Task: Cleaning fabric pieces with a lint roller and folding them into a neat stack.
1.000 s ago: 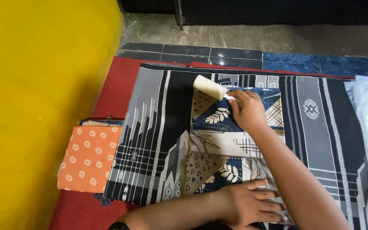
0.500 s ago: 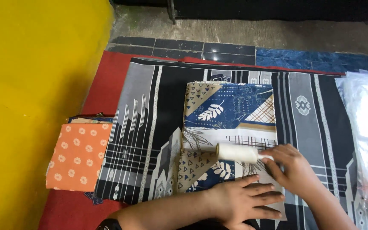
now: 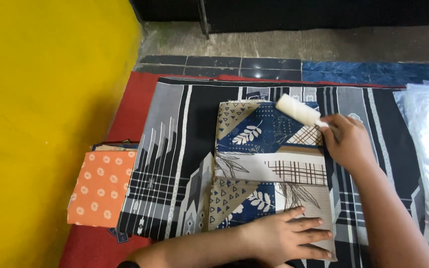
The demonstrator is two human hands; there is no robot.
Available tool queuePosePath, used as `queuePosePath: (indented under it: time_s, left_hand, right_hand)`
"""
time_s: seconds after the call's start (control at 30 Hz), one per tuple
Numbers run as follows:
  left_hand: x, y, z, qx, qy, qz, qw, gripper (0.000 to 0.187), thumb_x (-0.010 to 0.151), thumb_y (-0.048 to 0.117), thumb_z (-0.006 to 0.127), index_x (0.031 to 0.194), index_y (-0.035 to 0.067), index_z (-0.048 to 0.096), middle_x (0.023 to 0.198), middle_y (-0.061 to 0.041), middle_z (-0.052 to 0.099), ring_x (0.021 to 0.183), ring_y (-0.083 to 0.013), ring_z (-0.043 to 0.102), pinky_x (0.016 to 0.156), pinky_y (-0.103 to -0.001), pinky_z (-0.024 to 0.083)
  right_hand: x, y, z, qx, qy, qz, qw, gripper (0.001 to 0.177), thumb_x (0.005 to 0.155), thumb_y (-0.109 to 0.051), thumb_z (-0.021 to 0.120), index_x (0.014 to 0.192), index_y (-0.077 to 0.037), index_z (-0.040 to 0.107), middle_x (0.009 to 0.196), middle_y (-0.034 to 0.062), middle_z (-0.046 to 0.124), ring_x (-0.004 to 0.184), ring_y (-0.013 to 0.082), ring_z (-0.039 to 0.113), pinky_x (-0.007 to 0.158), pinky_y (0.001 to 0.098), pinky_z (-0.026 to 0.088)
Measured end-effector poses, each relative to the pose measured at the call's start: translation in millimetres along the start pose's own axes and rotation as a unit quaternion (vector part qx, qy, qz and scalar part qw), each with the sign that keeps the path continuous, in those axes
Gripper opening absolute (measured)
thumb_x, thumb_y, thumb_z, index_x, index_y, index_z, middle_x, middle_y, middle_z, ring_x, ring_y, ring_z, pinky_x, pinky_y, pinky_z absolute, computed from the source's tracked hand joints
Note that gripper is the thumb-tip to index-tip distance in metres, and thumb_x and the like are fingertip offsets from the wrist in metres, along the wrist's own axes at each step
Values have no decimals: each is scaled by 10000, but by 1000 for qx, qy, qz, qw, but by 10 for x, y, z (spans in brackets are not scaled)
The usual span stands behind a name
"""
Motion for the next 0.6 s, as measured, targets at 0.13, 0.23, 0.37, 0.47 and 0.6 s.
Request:
queuePosePath:
  time_s: [0.13, 0.23, 0.37, 0.47, 0.6]
  left_hand:
    - [95, 11, -81, -38, -2, -1, 999, 662, 908, 538, 573, 1529, 330, 479, 1673, -51, 502, 1595, -276, 493, 1327, -635, 363]
    - [204, 36, -123, -77, 7, 16, 997, 641, 910, 591, 505, 1460, 267, 562, 1634, -93, 515, 1590, -291, 452, 1328, -678, 295]
    - [256, -10, -51, -101, 18, 18, 995, 611, 968, 551, 363, 1445, 245, 591, 1605, -81, 558, 1564, -286, 490, 1342, -648, 283]
    - [244, -26, -26, -77, -3, 25, 997, 661, 955, 602, 338, 1494, 281, 544, 1652, -43, 496, 1597, -257, 425, 1355, -607, 225]
    - [231, -39, -116, -52, 6, 32, 998, 685, 920, 645, 438, 1506, 304, 535, 1657, -11, 489, 1600, -233, 426, 1353, -598, 255]
  right_hand:
    - [-433, -114, -374, 40, -91, 86, 991, 274, 905, -56, 688, 1176, -48, 720, 793, 118, 680, 563, 222, 554, 535, 346, 431]
    - [-857, -90, -428, 68, -179, 143, 971, 231, 839, -108, 731, 1067, -86, 755, 820, 38, 768, 523, 173, 612, 508, 310, 481]
    - [-1219, 49, -266, 29, -248, 148, 957, 227, 804, -162, 751, 1018, -206, 812, 889, -20, 799, 765, 135, 725, 686, 298, 594]
    - [-1152, 98, -180, 11, -220, 116, 969, 223, 816, -148, 738, 1024, -193, 805, 868, -8, 800, 737, 151, 695, 674, 307, 582]
    - [-717, 93, -172, -33, -116, 27, 992, 185, 898, -114, 693, 1067, -117, 770, 874, 45, 748, 768, 208, 653, 771, 344, 547]
Point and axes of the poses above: each hand's wrist, its own x-axis towards the middle knuckle, its own z-axis out of the palm, y = z × x, the point moved 10 cm from there along x, towards the middle knuckle
